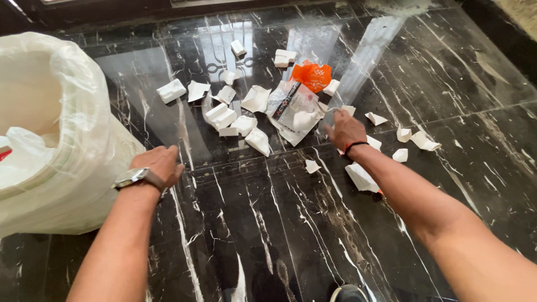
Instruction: The person is cleaning a black marble floor by picking up small white debris and placing it into a white plastic bag. They use their hands to gather the debris and occasionally adjust the bag to make it easier to deposit the items.
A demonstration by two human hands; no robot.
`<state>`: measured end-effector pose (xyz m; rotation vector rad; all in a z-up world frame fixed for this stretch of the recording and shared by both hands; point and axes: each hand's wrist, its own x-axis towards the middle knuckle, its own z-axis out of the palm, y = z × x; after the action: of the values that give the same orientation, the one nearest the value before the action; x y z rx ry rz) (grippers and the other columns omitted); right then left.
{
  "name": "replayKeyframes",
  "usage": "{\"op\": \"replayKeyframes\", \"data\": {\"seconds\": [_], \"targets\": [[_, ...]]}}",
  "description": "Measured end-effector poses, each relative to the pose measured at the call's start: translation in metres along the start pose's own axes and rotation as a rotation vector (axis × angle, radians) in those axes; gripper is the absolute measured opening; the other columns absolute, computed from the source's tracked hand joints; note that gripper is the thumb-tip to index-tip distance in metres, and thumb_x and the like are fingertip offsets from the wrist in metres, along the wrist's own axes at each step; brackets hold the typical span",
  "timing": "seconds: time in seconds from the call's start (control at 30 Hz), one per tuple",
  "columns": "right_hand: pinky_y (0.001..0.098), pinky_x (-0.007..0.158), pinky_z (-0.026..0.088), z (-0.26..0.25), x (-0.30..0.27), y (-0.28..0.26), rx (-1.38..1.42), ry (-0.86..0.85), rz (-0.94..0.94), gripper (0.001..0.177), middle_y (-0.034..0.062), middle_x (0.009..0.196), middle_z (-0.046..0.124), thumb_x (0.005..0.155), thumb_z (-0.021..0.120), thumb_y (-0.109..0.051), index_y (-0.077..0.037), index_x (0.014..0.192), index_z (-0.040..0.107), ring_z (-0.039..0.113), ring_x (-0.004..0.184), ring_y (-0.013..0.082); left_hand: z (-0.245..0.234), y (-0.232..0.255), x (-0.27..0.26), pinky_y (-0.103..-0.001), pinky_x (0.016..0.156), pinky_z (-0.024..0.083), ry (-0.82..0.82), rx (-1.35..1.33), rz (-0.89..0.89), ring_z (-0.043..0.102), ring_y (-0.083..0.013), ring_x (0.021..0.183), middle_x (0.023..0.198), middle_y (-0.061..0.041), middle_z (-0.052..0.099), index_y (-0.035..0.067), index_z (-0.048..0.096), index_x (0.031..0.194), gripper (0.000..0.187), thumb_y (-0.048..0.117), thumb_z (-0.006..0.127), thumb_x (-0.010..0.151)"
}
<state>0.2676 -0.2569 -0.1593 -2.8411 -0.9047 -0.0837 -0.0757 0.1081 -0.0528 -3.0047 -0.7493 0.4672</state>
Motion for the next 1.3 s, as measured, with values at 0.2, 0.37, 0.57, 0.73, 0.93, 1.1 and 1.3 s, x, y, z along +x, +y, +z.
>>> {"op": "replayKeyframes", "data": {"seconds": [0.2,0.37,0.57,0.73,0.93,1.1,1.3], "targets": [[0.0404,0.087,0.060,0.002,0.016,-0.029,0.428,0.198,-0.165,0.021,0.0131,0.112,0.077,0.099,0.068,-0.021,-0.011,0.117,0.070,0.076,0.097,0.0295,-0.019,0.053,0.002,-0.044,0.096,0.056,0.100,-0.108,0.185,0.067,-0.0335,0.113,0.121,-0.018,0.066,0.002,0.054,0.124,0.045,0.036,0.065,0.097],[0.0413,0.072,0.058,-0.013,0.000,-0.104,0.581,0.152,-0.286,0.035,0.0146,0.103,0.074,0.098,0.071,-0.017,-0.002,0.124,0.052,0.073,0.083,0.0290,-0.037,0.096,0.005,-0.045,0.093,0.053,0.188,-0.307,0.217,0.062,-0.0343,0.115,0.126,-0.020,0.059,0.001,0.040,0.140,0.071,0.043,0.068,0.091],[0.0343,0.070,0.062,-0.042,-0.016,-0.162,0.811,0.065,-0.427,0.025,0.0103,0.102,0.079,0.101,0.065,-0.011,-0.014,0.124,0.071,0.074,0.075,0.0192,-0.037,0.113,-0.007,-0.044,0.099,0.052,0.320,-0.432,0.331,0.063,-0.0337,0.118,0.130,-0.017,0.063,0.004,0.054,0.132,0.045,0.034,0.062,0.099],[0.0271,0.077,0.062,-0.043,-0.011,-0.167,1.322,-0.352,-0.249,0.032,0.0054,0.105,0.073,0.103,0.055,-0.011,-0.008,0.133,0.066,0.070,0.087,0.0078,-0.019,0.128,0.003,-0.052,0.103,0.049,0.677,-0.177,0.519,0.061,-0.0398,0.124,0.143,-0.031,0.053,0.002,0.058,0.126,0.032,0.009,0.054,0.096],[0.0229,0.071,0.051,-0.068,-0.013,-0.171,1.593,-0.669,-0.136,0.040,0.0015,0.106,0.066,0.108,0.054,-0.015,-0.003,0.145,0.060,0.058,0.084,0.0055,-0.005,0.149,0.020,-0.070,0.106,0.038,0.881,0.102,0.408,0.052,-0.0533,0.129,0.152,-0.032,0.040,0.004,0.057,0.122,0.033,0.020,0.057,0.094],[0.0242,0.083,0.061,-0.082,-0.017,-0.178,1.499,-0.643,-0.107,0.038,0.0006,0.112,0.071,0.099,0.060,-0.013,-0.004,0.136,0.057,0.070,0.096,0.0068,0.005,0.141,0.015,-0.072,0.098,0.038,0.771,-0.088,0.467,0.052,-0.0516,0.125,0.144,-0.035,0.042,0.001,0.054,0.114,0.059,0.045,0.066,0.077],[0.0243,0.078,0.058,-0.074,-0.013,-0.178,1.270,-0.400,-0.353,0.031,0.0056,0.107,0.071,0.102,0.065,-0.007,-0.002,0.133,0.064,0.067,0.092,0.0082,0.003,0.137,0.016,-0.057,0.106,0.047,0.798,-0.006,0.378,0.056,-0.0367,0.133,0.143,-0.023,0.053,0.006,0.049,0.133,0.043,0.022,0.073,0.101]]}}
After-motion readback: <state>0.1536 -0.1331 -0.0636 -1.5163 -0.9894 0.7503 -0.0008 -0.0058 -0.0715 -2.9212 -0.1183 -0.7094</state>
